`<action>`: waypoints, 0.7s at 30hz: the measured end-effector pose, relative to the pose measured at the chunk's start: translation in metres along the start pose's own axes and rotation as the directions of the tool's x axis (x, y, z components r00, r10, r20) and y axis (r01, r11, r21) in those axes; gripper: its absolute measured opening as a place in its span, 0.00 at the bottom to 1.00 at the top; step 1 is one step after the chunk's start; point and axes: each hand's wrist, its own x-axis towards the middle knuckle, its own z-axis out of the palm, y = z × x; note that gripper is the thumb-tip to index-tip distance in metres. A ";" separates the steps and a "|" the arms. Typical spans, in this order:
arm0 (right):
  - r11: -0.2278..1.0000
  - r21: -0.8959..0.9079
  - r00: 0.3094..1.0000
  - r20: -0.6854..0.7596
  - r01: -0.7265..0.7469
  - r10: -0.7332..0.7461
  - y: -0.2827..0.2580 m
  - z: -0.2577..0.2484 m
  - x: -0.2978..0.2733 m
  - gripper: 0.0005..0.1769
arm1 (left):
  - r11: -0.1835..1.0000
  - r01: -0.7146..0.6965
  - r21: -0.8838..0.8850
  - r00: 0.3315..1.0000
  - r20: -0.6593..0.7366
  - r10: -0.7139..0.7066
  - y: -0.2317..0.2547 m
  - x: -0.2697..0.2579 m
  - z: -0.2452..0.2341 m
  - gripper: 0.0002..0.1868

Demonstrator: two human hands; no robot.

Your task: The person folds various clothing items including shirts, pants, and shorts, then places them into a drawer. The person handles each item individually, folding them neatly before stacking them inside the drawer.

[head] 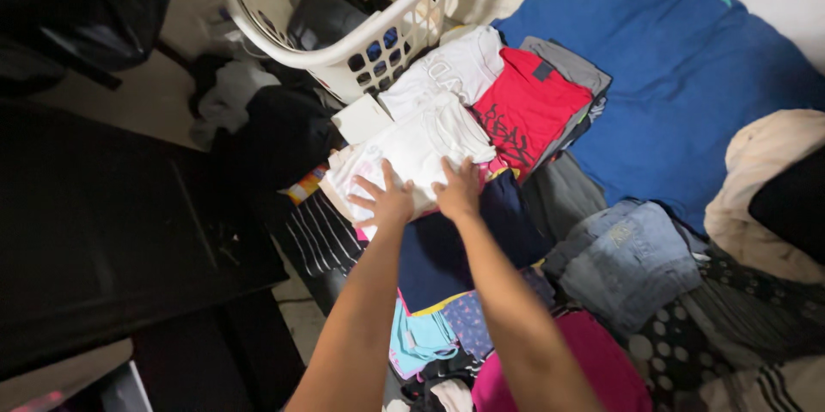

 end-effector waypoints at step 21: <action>0.609 0.750 0.877 -0.081 -0.259 0.473 0.117 -0.035 -0.008 0.21 | 0.683 -0.566 0.462 0.818 0.214 0.534 0.065 -0.077 0.034 0.29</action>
